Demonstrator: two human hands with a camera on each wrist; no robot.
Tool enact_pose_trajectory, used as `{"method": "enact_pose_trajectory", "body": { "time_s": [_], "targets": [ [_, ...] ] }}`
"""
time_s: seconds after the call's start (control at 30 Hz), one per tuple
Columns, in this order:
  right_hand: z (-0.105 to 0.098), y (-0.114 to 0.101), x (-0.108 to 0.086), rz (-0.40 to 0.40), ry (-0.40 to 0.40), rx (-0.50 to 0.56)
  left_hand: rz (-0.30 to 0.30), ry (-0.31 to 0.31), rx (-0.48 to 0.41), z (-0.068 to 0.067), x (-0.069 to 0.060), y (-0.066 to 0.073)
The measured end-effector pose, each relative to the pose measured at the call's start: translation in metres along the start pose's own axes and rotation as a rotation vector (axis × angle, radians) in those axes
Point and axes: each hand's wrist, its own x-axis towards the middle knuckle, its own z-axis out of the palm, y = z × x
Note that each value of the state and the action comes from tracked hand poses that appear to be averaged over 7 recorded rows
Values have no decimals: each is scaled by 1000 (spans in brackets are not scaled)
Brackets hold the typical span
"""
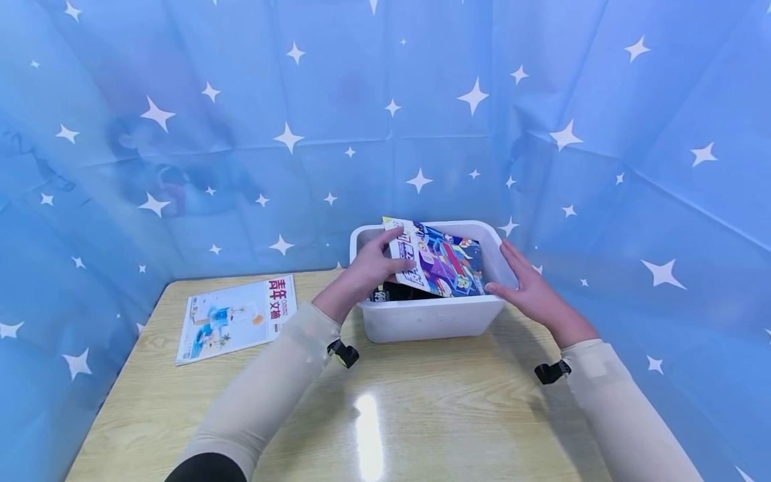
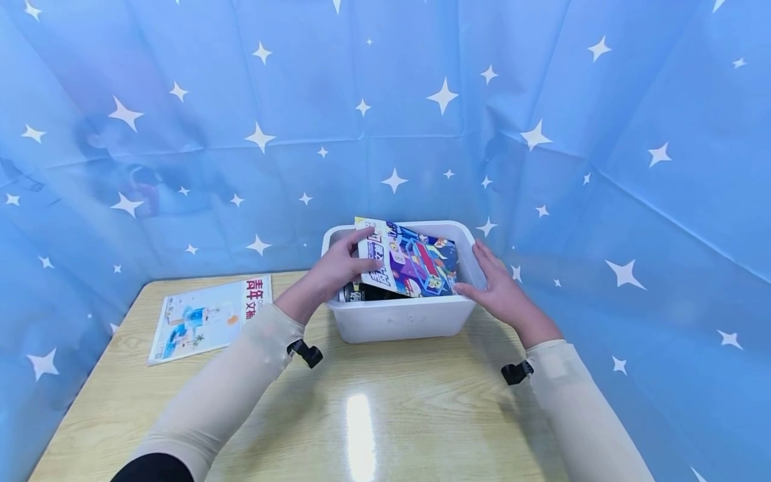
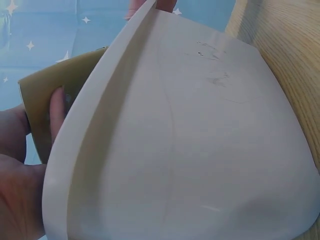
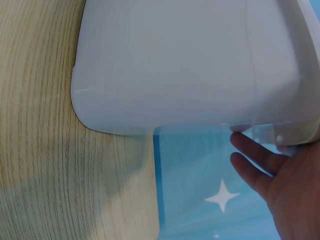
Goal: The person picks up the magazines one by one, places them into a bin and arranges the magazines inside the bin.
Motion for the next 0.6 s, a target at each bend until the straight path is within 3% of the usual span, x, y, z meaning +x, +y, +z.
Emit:
{"method": "enact_pose_trajectory", "body": {
  "time_s": [0.3, 0.53, 0.6],
  "targets": [
    [0, 1, 0, -11, 2, 1, 48, -24, 169, 1, -2, -4],
    [0, 2, -1, -18, 9, 9, 53, -30, 221, 1, -4, -3],
    [1, 2, -1, -26, 14, 7, 58, -30, 293, 1, -5, -2]
  ]
}}
